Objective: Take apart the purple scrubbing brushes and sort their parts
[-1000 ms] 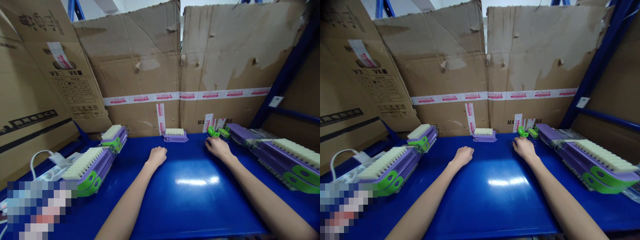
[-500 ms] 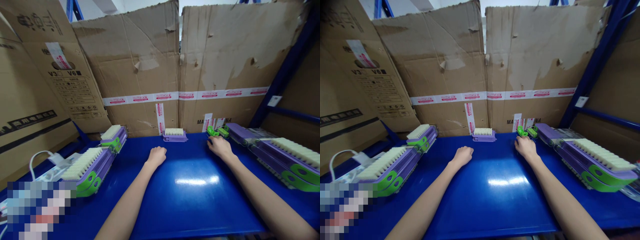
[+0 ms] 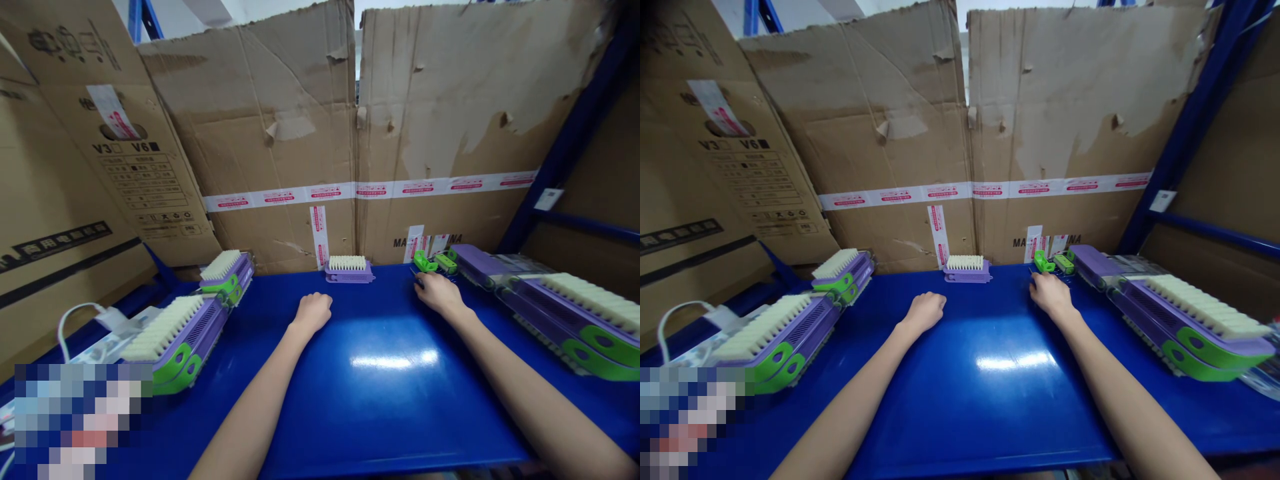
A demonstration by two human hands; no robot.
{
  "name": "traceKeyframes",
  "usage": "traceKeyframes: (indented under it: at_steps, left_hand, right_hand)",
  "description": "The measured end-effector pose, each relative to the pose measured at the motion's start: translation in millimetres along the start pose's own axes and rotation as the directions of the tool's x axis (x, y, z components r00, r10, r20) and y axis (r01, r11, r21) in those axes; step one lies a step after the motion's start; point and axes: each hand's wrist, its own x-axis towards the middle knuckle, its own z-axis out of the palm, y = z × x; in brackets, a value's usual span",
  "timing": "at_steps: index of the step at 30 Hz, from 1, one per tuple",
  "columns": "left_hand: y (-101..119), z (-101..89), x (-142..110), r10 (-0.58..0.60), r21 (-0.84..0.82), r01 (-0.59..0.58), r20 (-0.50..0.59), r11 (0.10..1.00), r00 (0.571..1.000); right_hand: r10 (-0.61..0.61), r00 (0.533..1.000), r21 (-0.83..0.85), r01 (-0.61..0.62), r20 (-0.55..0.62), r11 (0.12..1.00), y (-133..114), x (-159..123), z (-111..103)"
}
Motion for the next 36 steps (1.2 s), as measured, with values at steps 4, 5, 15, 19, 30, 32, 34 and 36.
traceKeyframes:
  at_steps: [4,5,15,19,30,32,34,36]
  left_hand:
    - [0,1.2,1,-0.004,0.004,0.004,-0.002,1.000,1.000]
    - [0,1.4,1,-0.005,0.005,0.005,-0.003,1.000,1.000]
    - [0,1.3,1,0.001,0.000,-0.001,-0.003,1.000,1.000]
    - [0,1.4,1,-0.001,-0.003,0.001,-0.009,1.000,1.000]
    - [0,1.3,0,-0.008,-0.016,0.008,-0.002,1.000,1.000]
    - [0,1.0,1,-0.011,-0.018,0.011,0.000,1.000,1.000]
    - [1,0.5,1,-0.015,-0.018,0.015,0.003,1.000,1.000]
    - [1,0.2,1,-0.018,-0.018,0.018,0.005,1.000,1.000]
  right_hand:
    - [-0.088,0.996,0.033,0.088,0.016,0.996,-6,-1,-1]
    - [-0.107,0.994,0.041,0.106,0.014,0.993,-8,-1,-1]
    - [-0.221,0.975,0.062,0.221,-0.015,0.973,-18,-4,2]
    - [-0.224,0.974,0.054,0.224,-0.005,0.973,-17,-4,3]
    - [-0.258,0.966,0.043,0.258,-0.008,0.965,-15,-3,6]
    - [-0.260,0.966,0.036,0.260,-0.007,0.965,-15,-3,6]
    - [-0.261,0.965,0.033,0.261,-0.004,0.965,-15,-3,7]
    - [-0.261,0.965,0.032,0.261,-0.002,0.965,-15,-3,7]
